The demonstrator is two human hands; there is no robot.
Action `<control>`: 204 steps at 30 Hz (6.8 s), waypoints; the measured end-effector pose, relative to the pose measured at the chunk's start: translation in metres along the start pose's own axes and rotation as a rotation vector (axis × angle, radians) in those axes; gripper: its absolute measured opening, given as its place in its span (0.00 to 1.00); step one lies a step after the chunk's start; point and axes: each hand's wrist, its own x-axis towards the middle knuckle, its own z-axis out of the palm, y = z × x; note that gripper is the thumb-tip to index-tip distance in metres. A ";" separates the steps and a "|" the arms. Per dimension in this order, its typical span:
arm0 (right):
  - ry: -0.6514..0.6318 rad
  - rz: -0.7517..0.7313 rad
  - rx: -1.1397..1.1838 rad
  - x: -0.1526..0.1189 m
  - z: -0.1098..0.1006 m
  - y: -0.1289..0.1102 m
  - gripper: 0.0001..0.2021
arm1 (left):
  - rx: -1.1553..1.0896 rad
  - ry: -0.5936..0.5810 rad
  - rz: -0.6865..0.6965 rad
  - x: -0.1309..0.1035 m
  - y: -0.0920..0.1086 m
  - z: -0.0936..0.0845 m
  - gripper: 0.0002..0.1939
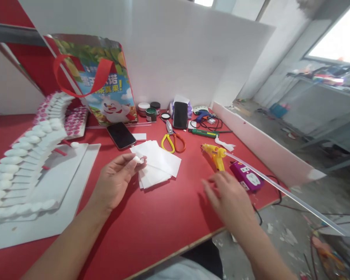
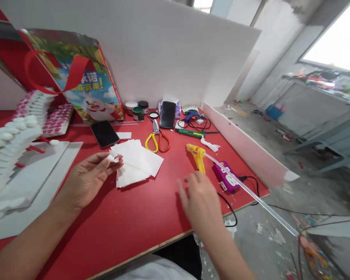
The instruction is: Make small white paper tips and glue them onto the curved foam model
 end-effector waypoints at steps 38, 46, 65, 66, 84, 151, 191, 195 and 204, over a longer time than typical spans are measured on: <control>-0.443 0.133 1.260 0.067 0.063 -0.027 0.21 | 0.167 -0.050 -0.096 0.018 0.006 -0.003 0.21; -0.466 0.083 1.156 0.070 0.060 -0.030 0.19 | 0.201 -0.069 -0.090 0.018 0.005 -0.006 0.20; -0.463 0.052 1.060 0.070 0.054 -0.032 0.19 | 0.156 -0.056 -0.099 0.018 0.006 -0.004 0.22; -0.465 0.052 1.052 0.070 0.053 -0.032 0.19 | 0.148 -0.052 -0.100 0.018 0.007 -0.003 0.22; -0.416 0.037 1.058 0.071 0.053 -0.031 0.16 | 0.158 -0.078 -0.128 0.018 0.010 -0.001 0.22; -0.269 0.013 1.213 0.089 0.058 -0.083 0.20 | -0.190 -0.142 -0.217 0.001 0.009 0.015 0.21; -0.003 -0.222 1.244 0.077 0.090 -0.080 0.28 | -0.203 -0.113 -0.126 0.007 0.001 0.011 0.17; -0.084 -0.156 1.332 0.076 0.091 -0.080 0.27 | -0.209 -0.116 -0.123 0.008 0.001 0.011 0.16; -0.119 -0.169 1.333 0.075 0.091 -0.079 0.26 | -0.215 -0.134 -0.139 0.007 0.002 0.011 0.16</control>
